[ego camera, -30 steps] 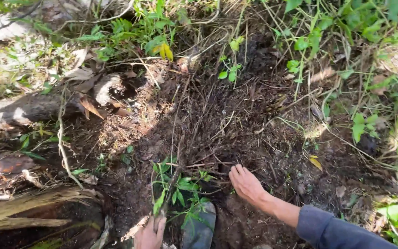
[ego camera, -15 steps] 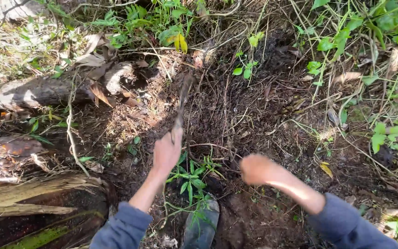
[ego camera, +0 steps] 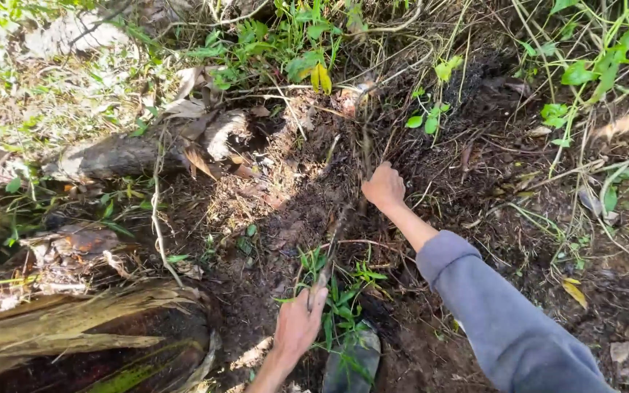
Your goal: The person uses a small hand hoe to loosen soil and pull weeds from the ground near a tree stump. They repeatedly dig, pull, and place the uprooted plants into a nearby wooden crate.
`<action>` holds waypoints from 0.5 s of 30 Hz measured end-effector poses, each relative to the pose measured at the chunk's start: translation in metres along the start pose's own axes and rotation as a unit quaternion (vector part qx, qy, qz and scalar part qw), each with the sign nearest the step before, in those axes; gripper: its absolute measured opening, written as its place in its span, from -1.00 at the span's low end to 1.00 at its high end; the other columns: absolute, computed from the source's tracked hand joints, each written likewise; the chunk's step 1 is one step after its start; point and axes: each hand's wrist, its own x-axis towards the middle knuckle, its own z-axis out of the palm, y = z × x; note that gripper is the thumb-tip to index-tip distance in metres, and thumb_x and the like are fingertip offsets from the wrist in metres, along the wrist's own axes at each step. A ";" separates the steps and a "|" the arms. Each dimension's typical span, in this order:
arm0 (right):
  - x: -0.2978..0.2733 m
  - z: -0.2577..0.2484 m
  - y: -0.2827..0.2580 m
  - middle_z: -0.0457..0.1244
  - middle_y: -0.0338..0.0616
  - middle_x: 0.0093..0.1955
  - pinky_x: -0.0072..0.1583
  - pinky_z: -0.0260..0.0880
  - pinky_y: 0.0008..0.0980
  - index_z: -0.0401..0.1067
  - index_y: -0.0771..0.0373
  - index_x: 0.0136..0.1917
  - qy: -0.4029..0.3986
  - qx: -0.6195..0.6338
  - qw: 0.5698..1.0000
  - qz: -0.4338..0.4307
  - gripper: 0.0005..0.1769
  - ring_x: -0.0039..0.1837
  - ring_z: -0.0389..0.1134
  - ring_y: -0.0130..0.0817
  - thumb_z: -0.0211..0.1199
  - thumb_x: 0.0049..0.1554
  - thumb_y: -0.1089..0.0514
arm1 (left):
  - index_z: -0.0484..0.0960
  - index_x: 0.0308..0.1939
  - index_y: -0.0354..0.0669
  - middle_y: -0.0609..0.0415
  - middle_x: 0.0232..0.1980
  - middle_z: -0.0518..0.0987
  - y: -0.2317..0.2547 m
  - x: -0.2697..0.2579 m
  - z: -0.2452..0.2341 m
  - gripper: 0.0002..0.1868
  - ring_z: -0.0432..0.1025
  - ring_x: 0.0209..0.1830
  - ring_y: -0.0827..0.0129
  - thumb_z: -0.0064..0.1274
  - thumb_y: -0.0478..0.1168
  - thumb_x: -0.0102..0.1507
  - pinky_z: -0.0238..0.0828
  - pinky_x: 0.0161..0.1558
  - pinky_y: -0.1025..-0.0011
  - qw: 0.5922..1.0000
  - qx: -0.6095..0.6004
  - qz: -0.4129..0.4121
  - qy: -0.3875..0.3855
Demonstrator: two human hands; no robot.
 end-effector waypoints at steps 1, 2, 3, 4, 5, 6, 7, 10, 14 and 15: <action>0.002 0.005 0.004 0.34 0.09 0.04 -0.01 0.55 -0.13 0.31 0.41 0.16 -0.007 0.031 0.999 -0.005 -0.70 0.02 0.45 0.00 0.24 0.20 0.25 | 0.48 -0.40 0.05 0.39 -0.65 0.29 -0.008 0.001 0.003 -0.52 0.04 -0.80 0.69 -0.25 0.22 0.43 0.05 -0.81 0.64 0.999 0.031 0.021 0.016; 0.007 0.004 0.012 0.34 0.09 0.04 -0.01 0.55 -0.13 0.31 0.41 0.16 -0.007 0.030 1.000 -0.003 -0.70 0.02 0.45 0.00 0.24 0.20 0.25 | 0.48 -0.40 0.05 0.39 -0.65 0.29 -0.005 0.002 -0.003 -0.52 0.04 -0.80 0.69 -0.25 0.22 0.43 0.05 -0.81 0.64 0.999 0.030 0.021 0.014; 0.013 0.003 0.020 0.32 0.20 0.13 0.11 0.48 -0.05 0.30 0.44 0.24 -0.006 0.027 0.999 -0.035 -0.67 0.13 0.39 0.11 0.11 0.21 0.30 | 0.47 -0.45 0.05 0.38 -0.68 0.25 -0.003 0.002 -0.007 -0.50 0.02 -0.83 0.67 -0.27 0.21 0.43 -0.01 -0.85 0.59 0.997 -0.004 0.049 0.051; 0.017 0.002 0.034 0.30 0.30 0.21 0.24 0.41 0.04 0.29 0.48 0.31 -0.006 0.023 0.998 -0.062 -0.60 0.23 0.34 0.22 -0.03 0.21 0.35 | 0.45 -0.51 0.05 0.38 -0.72 0.20 0.000 0.001 -0.008 -0.47 -0.01 -0.85 0.65 -0.30 0.19 0.43 -0.08 -0.89 0.55 0.993 -0.039 0.076 0.083; 0.007 -0.010 0.040 0.30 0.30 0.21 0.24 0.41 0.04 0.29 0.48 0.31 -0.007 0.021 0.998 -0.055 -0.60 0.23 0.34 0.22 -0.03 0.21 0.35 | 0.45 -0.51 0.05 0.38 -0.72 0.20 0.017 0.012 -0.020 -0.47 -0.01 -0.85 0.65 -0.30 0.19 0.43 -0.08 -0.89 0.55 0.993 -0.040 0.076 0.077; -0.002 -0.024 0.045 0.30 0.31 0.14 0.11 0.37 0.11 0.19 0.51 0.35 -0.043 -0.018 0.997 -0.062 -0.58 0.16 0.34 0.27 -0.07 0.23 0.36 | 0.49 -0.46 -0.01 0.36 -0.72 0.25 0.035 0.022 -0.030 -0.45 0.03 -0.87 0.66 -0.35 0.19 0.43 -0.05 -0.91 0.56 0.992 -0.045 0.087 0.079; -0.013 -0.038 0.050 0.31 0.33 0.06 -0.03 0.32 0.18 0.09 0.54 0.39 -0.080 -0.056 0.993 -0.067 -0.56 0.09 0.35 0.33 -0.10 0.25 0.36 | 0.54 -0.41 -0.07 0.34 -0.72 0.30 0.052 0.032 -0.041 -0.42 0.06 -0.89 0.67 -0.41 0.18 0.43 -0.02 -0.93 0.56 0.991 -0.050 0.098 0.082; -0.025 -0.045 0.082 0.37 0.09 -0.29 -0.24 0.35 0.07 0.14 0.59 0.28 -0.014 -0.178 0.970 -0.165 -0.49 -0.22 0.43 0.18 -0.01 0.03 0.57 | 0.30 -0.50 0.12 0.40 -0.65 0.18 0.115 0.080 -0.062 -0.45 0.01 -0.81 0.68 -0.47 0.30 0.41 0.00 -0.83 0.60 0.981 0.054 0.181 0.043; -0.027 -0.055 0.106 0.40 0.19 -0.20 -0.09 0.42 0.16 0.13 0.63 0.33 0.023 -0.220 0.955 -0.196 -0.47 -0.15 0.46 0.25 -0.14 0.06 0.52 | 0.24 -0.50 0.12 0.41 -0.64 0.12 0.172 0.132 -0.054 -0.42 -0.05 -0.80 0.67 -0.55 0.37 0.38 -0.07 -0.82 0.61 0.964 0.086 0.253 -0.014; -0.021 -0.052 0.116 0.40 0.11 -0.23 -0.13 0.44 0.10 0.13 0.63 0.36 0.053 -0.269 0.934 -0.227 -0.42 -0.15 0.47 0.18 -0.06 0.04 0.51 | 0.33 -0.44 0.07 0.37 -0.62 0.17 0.176 0.140 -0.052 -0.43 -0.03 -0.78 0.64 -0.49 0.33 0.41 -0.03 -0.77 0.61 0.965 0.126 0.228 -0.040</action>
